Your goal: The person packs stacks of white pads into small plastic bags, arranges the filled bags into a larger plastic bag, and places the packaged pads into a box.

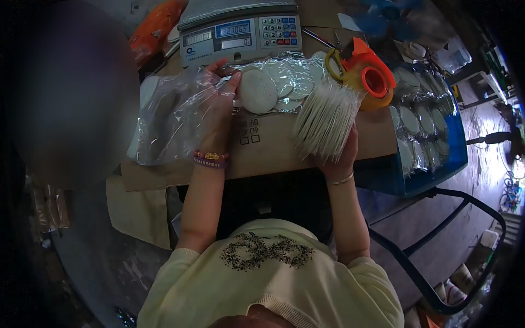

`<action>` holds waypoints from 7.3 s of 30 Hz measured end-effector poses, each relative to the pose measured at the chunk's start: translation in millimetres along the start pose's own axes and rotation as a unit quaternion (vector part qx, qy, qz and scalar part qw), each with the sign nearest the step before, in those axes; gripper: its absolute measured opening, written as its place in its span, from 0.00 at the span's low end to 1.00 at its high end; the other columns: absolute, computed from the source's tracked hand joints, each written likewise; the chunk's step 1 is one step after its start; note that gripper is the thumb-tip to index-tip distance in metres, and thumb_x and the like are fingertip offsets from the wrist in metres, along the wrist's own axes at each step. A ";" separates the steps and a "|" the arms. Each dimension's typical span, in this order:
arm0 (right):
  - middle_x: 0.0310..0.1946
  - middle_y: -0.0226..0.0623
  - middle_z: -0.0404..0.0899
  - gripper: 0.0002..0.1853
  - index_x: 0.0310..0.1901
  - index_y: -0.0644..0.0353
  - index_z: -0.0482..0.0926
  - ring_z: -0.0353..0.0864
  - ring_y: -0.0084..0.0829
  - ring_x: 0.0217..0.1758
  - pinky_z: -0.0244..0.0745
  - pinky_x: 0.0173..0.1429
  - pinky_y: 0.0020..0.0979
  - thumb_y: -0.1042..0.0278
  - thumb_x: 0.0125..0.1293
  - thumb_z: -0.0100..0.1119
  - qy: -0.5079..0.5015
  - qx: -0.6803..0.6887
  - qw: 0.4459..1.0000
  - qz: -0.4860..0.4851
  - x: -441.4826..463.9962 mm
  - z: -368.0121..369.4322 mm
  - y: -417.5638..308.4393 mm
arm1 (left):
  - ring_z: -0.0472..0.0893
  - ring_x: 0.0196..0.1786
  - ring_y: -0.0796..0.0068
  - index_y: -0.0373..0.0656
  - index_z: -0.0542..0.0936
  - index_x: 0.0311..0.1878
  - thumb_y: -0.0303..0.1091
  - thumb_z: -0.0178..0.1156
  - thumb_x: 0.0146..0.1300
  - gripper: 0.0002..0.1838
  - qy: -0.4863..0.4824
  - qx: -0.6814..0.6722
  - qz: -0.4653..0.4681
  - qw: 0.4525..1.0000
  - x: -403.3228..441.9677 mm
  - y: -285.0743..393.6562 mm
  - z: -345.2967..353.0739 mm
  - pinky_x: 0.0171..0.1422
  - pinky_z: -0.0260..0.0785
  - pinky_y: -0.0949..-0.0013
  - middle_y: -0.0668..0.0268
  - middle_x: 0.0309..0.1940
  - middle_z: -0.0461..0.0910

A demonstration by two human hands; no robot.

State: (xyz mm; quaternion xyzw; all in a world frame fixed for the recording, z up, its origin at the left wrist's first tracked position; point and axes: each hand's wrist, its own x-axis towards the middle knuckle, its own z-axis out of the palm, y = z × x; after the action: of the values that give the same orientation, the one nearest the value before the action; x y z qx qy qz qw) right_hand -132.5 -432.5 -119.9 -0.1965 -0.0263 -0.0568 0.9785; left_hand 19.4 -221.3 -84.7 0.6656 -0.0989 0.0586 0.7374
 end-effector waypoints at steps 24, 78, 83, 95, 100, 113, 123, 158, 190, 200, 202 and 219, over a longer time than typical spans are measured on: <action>0.73 0.41 0.63 0.58 0.80 0.60 0.46 0.66 0.36 0.75 0.61 0.76 0.37 0.63 0.55 0.78 -0.057 -0.363 0.923 -0.115 -0.1 53.1 15.7 | 0.68 0.72 0.65 0.36 0.61 0.74 0.32 0.75 0.59 0.44 -0.284 -0.072 -0.016 0.956 -87.8 51.9 -2.6 0.74 0.63 0.62 0.57 0.67 0.69; 0.50 0.36 0.80 0.15 0.57 0.65 0.80 0.81 0.25 0.52 0.78 0.58 0.28 0.72 0.71 0.63 0.001 -0.506 0.851 -0.141 -1.5 50.9 20.4 | 0.73 0.68 0.63 0.45 0.38 0.82 0.24 0.73 0.56 0.61 -0.241 0.197 0.084 0.947 -86.9 4.5 -22.9 0.72 0.67 0.63 0.58 0.68 0.71; 0.42 0.30 0.85 0.09 0.50 0.65 0.84 0.83 0.19 0.46 0.78 0.52 0.23 0.77 0.71 0.60 -0.022 -0.561 0.821 -0.103 23.7 52.7 12.3 | 0.70 0.70 0.62 0.48 0.35 0.83 0.29 0.76 0.54 0.65 -0.251 0.094 0.054 0.962 -78.6 15.6 -21.7 0.75 0.64 0.61 0.57 0.72 0.66; 0.65 0.45 0.77 0.33 0.68 0.65 0.72 0.74 0.35 0.70 0.67 0.72 0.33 0.60 0.66 0.70 -0.065 -0.383 0.907 -0.164 32.6 56.2 9.4 | 0.55 0.81 0.54 0.40 0.48 0.81 0.31 0.75 0.50 0.59 -0.227 0.115 0.006 0.967 -82.0 17.1 -25.6 0.80 0.57 0.56 0.50 0.83 0.35; 0.83 0.48 0.37 0.73 0.81 0.62 0.36 0.39 0.45 0.86 0.38 0.84 0.44 0.47 0.45 0.83 -0.199 -0.519 0.819 -0.145 19.9 52.5 43.3 | 0.57 0.79 0.57 0.40 0.36 0.82 0.35 0.79 0.48 0.69 -0.213 0.031 -0.016 0.976 -90.1 17.3 -5.7 0.80 0.58 0.57 0.55 0.82 0.40; 0.82 0.50 0.44 0.65 0.81 0.60 0.38 0.48 0.44 0.84 0.47 0.83 0.43 0.63 0.52 0.80 -0.151 -0.525 0.831 -0.100 12.8 52.9 35.8 | 0.64 0.75 0.59 0.47 0.34 0.83 0.38 0.79 0.49 0.70 -0.253 0.050 0.034 0.965 -88.9 10.6 -12.7 0.77 0.61 0.57 0.56 0.77 0.57; 0.78 0.45 0.57 0.61 0.79 0.62 0.51 0.53 0.43 0.82 0.45 0.83 0.44 0.56 0.47 0.80 -0.232 -0.708 0.650 -0.153 11.6 107.5 -39.9 | 0.72 0.62 0.48 0.44 0.58 0.78 0.34 0.75 0.44 0.55 -0.321 0.503 0.235 0.767 -69.4 88.0 -0.3 0.69 0.65 0.52 0.57 0.58 0.76; 0.58 0.47 0.71 0.53 0.75 0.68 0.58 0.70 0.46 0.66 0.55 0.79 0.53 0.53 0.51 0.72 -0.276 -0.895 0.322 -0.140 25.2 102.3 -4.0 | 0.69 0.72 0.53 0.53 0.80 0.60 0.41 0.75 0.55 0.28 -0.189 0.375 0.297 0.857 -104.6 58.3 -35.8 0.80 0.45 0.41 0.64 0.72 0.68; 0.56 0.45 0.77 0.43 0.65 0.62 0.68 0.76 0.45 0.62 0.63 0.74 0.41 0.56 0.48 0.75 -0.395 -0.796 0.452 -0.081 59.8 103.5 -39.6 | 0.52 0.82 0.58 0.42 0.32 0.82 0.31 0.79 0.51 0.69 -0.192 0.188 0.090 0.959 -109.8 22.5 -18.6 0.80 0.57 0.56 0.55 0.82 0.42; 0.81 0.46 0.50 0.62 0.81 0.61 0.43 0.51 0.38 0.83 0.50 0.82 0.39 0.70 0.50 0.79 -0.141 -0.491 0.857 -0.061 -5.4 48.3 8.8 | 0.58 0.79 0.55 0.38 0.32 0.81 0.33 0.79 0.50 0.70 -0.225 -0.017 0.051 0.973 -115.0 23.9 15.3 0.77 0.60 0.55 0.50 0.80 0.47; 0.82 0.46 0.44 0.65 0.81 0.60 0.40 0.46 0.39 0.84 0.45 0.83 0.39 0.69 0.50 0.80 -0.155 -0.503 0.846 -0.083 -3.4 48.8 16.0 | 0.58 0.79 0.53 0.37 0.33 0.81 0.37 0.79 0.52 0.69 -0.230 0.048 0.096 0.967 -115.2 26.8 15.5 0.78 0.59 0.55 0.48 0.80 0.48; 0.60 0.43 0.73 0.39 0.68 0.63 0.62 0.75 0.36 0.63 0.71 0.68 0.36 0.62 0.59 0.73 -0.191 -0.659 0.722 -0.095 -15.0 63.1 -11.4 | 0.65 0.75 0.47 0.38 0.52 0.80 0.48 0.72 0.60 0.53 -0.172 0.201 0.119 0.957 -128.4 59.6 -2.2 0.75 0.60 0.51 0.47 0.76 0.58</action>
State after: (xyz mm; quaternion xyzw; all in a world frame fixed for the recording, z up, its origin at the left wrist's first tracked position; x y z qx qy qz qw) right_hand -150.6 -417.0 -58.5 -0.7945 -0.1868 -0.1142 0.5664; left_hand -118.5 -206.9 -55.8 0.7833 -0.2890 0.0491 0.5483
